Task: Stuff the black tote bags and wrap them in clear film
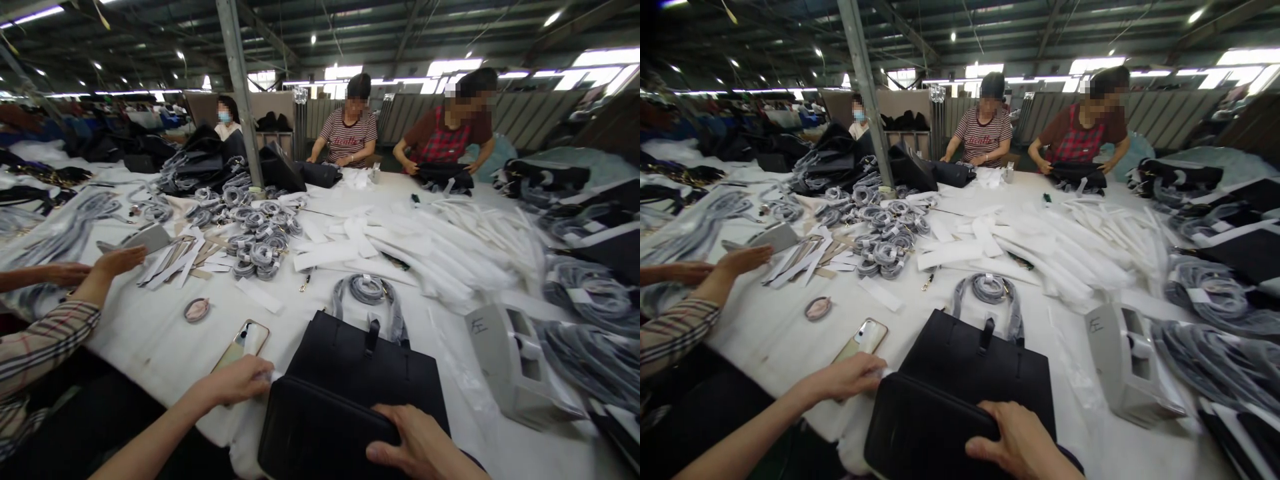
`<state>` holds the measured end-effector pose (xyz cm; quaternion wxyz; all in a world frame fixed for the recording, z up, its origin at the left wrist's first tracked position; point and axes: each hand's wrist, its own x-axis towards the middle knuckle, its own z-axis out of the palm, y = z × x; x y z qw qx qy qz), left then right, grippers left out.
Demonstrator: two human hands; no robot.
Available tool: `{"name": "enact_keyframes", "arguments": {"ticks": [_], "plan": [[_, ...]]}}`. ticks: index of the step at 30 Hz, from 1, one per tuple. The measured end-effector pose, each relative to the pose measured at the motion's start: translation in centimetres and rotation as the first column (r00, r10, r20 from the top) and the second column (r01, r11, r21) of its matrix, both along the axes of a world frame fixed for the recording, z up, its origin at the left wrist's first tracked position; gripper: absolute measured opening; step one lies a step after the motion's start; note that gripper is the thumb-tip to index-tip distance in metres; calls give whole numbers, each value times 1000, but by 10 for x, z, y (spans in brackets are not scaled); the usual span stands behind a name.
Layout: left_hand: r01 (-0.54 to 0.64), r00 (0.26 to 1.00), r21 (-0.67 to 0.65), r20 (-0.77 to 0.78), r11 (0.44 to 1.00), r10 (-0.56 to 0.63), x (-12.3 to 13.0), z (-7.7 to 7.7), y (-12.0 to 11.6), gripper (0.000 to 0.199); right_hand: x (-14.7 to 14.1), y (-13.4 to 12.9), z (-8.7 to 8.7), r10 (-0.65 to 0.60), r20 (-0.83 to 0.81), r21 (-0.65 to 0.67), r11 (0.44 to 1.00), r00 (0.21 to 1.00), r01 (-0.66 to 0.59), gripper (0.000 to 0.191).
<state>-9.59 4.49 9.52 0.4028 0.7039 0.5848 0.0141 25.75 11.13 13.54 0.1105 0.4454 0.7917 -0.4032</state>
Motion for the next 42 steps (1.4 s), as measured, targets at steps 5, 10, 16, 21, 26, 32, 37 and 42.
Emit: {"name": "enact_keyframes", "arguments": {"ticks": [5,10,16,21,26,32,37,42], "plan": [[40,999,41,-37,998,-38,9,-7,0,15,-1,0,-5,-1,63,42,999,998,-2,32],[20,996,73,-83,997,-14,15,0,-3,23,1,1,-13,11,66,116,993,998,-18,42],[56,997,68,-60,996,-52,17,13,-2,28,5,-1,-12,20,90,135,990,996,-32,48],[75,994,101,-85,992,-67,18,1,-3,32,9,-3,-13,49,120,161,985,992,-69,64],[81,993,159,-93,984,-67,17,-12,-6,34,9,-4,-17,62,146,200,976,987,-90,66],[119,971,90,-219,989,-96,20,-21,-4,35,8,-5,-15,68,166,216,971,984,-103,68],[151,957,113,-266,982,-117,15,-23,-5,41,9,-6,-14,58,163,222,971,985,-94,70],[215,940,109,-292,971,-175,16,-19,-2,39,9,-7,-17,54,152,242,966,987,-90,68]]}}
